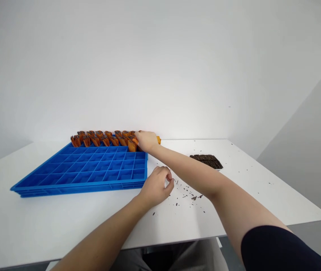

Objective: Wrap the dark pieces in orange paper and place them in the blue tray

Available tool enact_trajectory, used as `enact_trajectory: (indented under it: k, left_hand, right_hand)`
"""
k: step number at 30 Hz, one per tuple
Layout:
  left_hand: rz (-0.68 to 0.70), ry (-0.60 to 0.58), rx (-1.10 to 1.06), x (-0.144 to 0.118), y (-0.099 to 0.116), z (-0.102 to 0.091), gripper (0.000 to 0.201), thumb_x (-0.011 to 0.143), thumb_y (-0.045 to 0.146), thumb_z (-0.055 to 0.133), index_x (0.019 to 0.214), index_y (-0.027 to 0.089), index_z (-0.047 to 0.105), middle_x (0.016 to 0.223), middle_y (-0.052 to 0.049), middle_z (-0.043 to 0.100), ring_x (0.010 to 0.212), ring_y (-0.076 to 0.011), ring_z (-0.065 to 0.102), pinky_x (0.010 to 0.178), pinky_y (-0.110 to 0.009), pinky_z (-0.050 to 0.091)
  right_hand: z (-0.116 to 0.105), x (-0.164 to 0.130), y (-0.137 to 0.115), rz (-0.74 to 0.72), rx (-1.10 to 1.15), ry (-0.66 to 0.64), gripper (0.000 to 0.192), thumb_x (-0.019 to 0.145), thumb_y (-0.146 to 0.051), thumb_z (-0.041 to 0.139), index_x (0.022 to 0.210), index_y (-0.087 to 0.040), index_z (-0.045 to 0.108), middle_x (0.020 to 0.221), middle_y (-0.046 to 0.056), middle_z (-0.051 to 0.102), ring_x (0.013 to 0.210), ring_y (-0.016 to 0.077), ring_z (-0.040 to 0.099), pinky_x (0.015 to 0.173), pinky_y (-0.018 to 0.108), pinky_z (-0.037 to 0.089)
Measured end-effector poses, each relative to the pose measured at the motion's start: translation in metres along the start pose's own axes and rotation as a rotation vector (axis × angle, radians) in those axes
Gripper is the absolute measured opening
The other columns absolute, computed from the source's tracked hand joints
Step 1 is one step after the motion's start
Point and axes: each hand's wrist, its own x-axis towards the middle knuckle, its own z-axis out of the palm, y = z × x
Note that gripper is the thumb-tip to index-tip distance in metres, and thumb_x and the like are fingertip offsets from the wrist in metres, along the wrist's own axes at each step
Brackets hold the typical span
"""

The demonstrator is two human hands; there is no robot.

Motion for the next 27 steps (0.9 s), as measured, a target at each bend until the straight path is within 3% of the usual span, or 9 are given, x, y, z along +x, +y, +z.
enact_trajectory:
  k: [6, 11, 15, 20, 27]
  left_hand:
    - [0.004, -0.027, -0.016, 0.001, 0.001, 0.0, 0.012, 0.091, 0.019, 0.06, 0.085, 0.025, 0.051, 0.089, -0.004, 0.069, 0.097, -0.0272, 0.062, 0.071, -0.037, 0.045]
    - [0.013, -0.029, -0.01, 0.002, 0.0, 0.003, 0.012, 0.093, 0.022, 0.06, 0.084, 0.024, 0.053, 0.087, -0.004, 0.07, 0.095, -0.0265, 0.062, 0.073, -0.037, 0.046]
    - [0.01, -0.033, -0.009, 0.003, -0.003, 0.006, 0.012, 0.095, 0.025, 0.059, 0.085, 0.024, 0.053, 0.088, -0.003, 0.071, 0.096, -0.0263, 0.062, 0.074, -0.037, 0.046]
    - [-0.027, -0.043, -0.001, 0.007, -0.005, 0.008, 0.011, 0.096, 0.027, 0.059, 0.086, 0.024, 0.054, 0.091, -0.003, 0.071, 0.097, -0.0262, 0.062, 0.079, -0.039, 0.048]
    - [-0.037, -0.064, 0.01, 0.011, -0.007, 0.006, 0.014, 0.099, 0.031, 0.055, 0.088, 0.024, 0.055, 0.092, -0.004, 0.068, 0.098, -0.0256, 0.061, 0.084, -0.042, 0.049]
  right_hand:
    - [-0.017, -0.051, 0.068, 0.195, 0.02, 0.083, 0.049, 0.111, -0.054, 0.037, 0.113, -0.025, 0.076, 0.116, 0.009, 0.073, 0.096, 0.0213, 0.069, 0.069, 0.029, 0.044]
    - [-0.02, -0.109, 0.134, 0.322, 0.091, 0.11, 0.042, 0.11, -0.043, 0.041, 0.105, -0.024, 0.078, 0.112, 0.008, 0.07, 0.084, 0.0184, 0.065, 0.062, 0.029, 0.04]
    - [-0.014, -0.147, 0.175, 0.308, 0.155, 0.119, 0.034, 0.106, -0.032, 0.045, 0.105, -0.026, 0.079, 0.11, 0.005, 0.067, 0.074, 0.0153, 0.062, 0.062, 0.029, 0.041]
    - [-0.006, -0.171, 0.201, 0.334, 0.183, 0.163, 0.036, 0.105, -0.028, 0.042, 0.107, -0.026, 0.078, 0.109, 0.005, 0.065, 0.074, 0.0154, 0.062, 0.064, 0.031, 0.043]
    - [0.001, -0.183, 0.21, 0.311, 0.24, 0.162, 0.038, 0.104, -0.023, 0.04, 0.111, -0.024, 0.078, 0.109, 0.005, 0.062, 0.074, 0.0152, 0.06, 0.066, 0.031, 0.046]
